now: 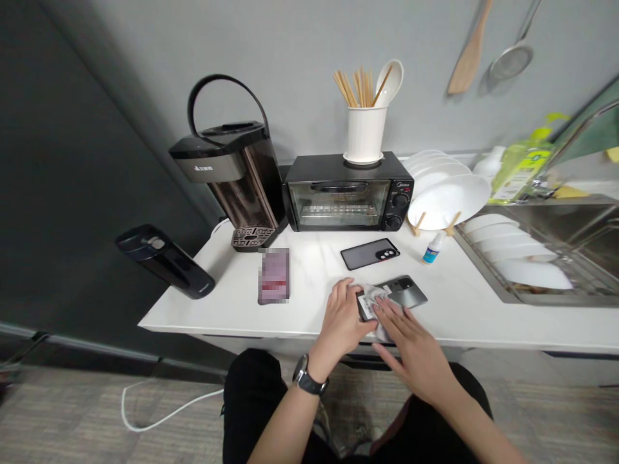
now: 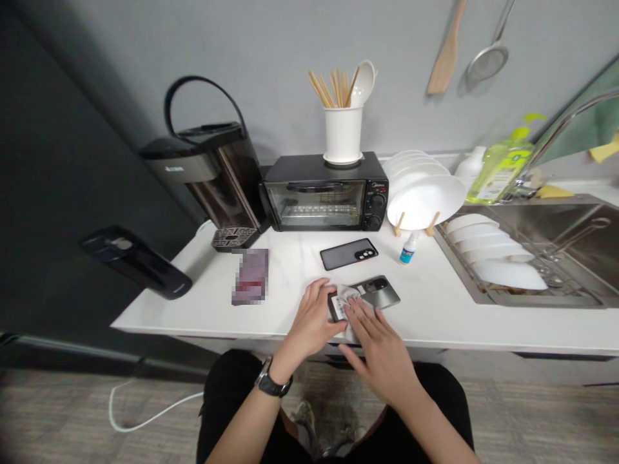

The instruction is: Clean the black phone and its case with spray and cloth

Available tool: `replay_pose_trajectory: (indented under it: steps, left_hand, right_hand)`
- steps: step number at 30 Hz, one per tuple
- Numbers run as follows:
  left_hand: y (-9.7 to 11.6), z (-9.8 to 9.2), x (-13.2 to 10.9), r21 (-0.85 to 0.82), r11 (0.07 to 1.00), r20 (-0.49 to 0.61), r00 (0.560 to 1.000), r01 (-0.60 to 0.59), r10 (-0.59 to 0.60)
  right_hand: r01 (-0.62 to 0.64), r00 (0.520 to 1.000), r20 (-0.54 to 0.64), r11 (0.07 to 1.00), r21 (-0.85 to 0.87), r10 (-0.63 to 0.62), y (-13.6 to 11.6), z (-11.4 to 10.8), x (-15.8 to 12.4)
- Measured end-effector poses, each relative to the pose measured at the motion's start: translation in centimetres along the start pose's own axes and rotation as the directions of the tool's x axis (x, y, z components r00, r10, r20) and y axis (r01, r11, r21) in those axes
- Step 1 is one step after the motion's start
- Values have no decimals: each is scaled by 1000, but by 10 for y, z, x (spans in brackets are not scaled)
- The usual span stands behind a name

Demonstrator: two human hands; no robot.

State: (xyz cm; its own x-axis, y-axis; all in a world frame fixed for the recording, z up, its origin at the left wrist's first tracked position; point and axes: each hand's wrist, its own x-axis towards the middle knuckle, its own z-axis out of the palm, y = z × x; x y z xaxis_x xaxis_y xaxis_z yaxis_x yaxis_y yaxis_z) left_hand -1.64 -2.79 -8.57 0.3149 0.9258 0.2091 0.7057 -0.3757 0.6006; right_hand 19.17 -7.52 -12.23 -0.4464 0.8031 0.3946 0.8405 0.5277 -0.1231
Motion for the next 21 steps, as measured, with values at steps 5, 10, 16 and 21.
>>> replay_pose_trajectory:
  steps: [5, 10, 16, 21]
  left_hand:
    - [2, -3, -1, -113, 993, 9, 1000, -20, 21]
    - [-2, -1, -10, -148, 989, 97, 995, -11, 26]
    - [-6, -3, -14, -49, 998, 100, 994, -42, 46]
    - [-3, 0, -15, -31, 1000, 71, 997, 0, 2]
  right_hand:
    - [-202, 963, -181, 979, 11, 201, 17, -6, 12]
    - [-84, 966, -237, 993, 82, 101, -12, -11, 27]
    - [118, 987, -115, 993, 12, -116, -13, -11, 31]
    - [-163, 948, -275, 986, 22, 162, 3, -17, 35]
